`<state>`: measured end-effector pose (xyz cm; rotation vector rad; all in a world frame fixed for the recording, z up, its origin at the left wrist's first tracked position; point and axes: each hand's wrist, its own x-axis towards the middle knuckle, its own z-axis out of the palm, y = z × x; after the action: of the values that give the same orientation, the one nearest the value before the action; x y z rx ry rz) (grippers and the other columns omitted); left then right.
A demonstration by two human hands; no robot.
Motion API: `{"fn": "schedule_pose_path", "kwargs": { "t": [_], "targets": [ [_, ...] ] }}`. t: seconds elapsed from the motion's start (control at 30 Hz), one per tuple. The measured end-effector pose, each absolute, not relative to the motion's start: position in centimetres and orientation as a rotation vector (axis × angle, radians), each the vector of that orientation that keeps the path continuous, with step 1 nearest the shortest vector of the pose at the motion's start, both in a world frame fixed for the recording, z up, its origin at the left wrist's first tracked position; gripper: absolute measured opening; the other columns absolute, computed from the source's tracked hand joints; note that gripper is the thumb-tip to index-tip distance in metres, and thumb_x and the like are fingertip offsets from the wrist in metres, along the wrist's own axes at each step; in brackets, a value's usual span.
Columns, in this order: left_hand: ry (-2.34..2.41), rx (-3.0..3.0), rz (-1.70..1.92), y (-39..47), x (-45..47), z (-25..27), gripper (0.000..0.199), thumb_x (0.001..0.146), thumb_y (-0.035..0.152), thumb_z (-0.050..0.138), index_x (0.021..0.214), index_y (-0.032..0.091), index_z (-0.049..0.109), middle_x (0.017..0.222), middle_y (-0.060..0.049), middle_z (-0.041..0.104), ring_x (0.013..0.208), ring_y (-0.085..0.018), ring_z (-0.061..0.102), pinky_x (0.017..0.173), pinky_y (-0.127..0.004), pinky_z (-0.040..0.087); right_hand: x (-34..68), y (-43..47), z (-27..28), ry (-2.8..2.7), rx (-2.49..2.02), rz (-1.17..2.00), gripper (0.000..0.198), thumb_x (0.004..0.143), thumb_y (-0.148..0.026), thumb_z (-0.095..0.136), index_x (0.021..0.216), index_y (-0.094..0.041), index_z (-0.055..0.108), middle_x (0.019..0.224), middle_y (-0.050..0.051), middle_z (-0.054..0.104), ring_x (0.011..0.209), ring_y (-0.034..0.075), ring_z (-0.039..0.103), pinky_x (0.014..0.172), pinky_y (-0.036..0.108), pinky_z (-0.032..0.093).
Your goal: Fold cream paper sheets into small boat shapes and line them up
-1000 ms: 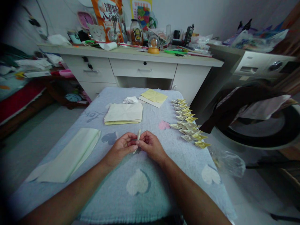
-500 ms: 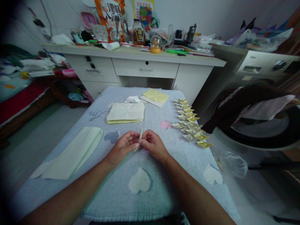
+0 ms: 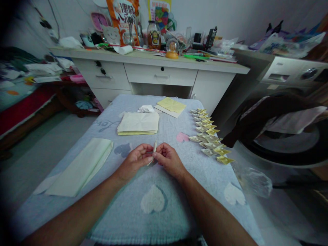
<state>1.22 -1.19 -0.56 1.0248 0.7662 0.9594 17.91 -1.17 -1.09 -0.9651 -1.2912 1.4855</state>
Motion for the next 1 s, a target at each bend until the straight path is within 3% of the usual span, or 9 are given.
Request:
{"fn": "schedule_pose_path", "kwargs": {
  "t": [1.0],
  "targets": [
    [0.781, 1.003, 0.931, -1.12, 1.05, -0.68, 0.037, 0.071, 0.028, 0.077, 0.099, 0.017, 0.056, 0.097, -0.005, 0.065, 0.086, -0.016, 0.061, 0.074, -0.026, 0.043, 17.99, -1.4, -0.91, -1.294, -0.975, 1.488, 0.03, 0.079, -0.042, 0.07, 0.08, -0.019, 0.051, 0.064, -0.006, 0.048, 0.053, 0.008, 0.042, 0.05, 0.021, 0.033]
  ]
}}
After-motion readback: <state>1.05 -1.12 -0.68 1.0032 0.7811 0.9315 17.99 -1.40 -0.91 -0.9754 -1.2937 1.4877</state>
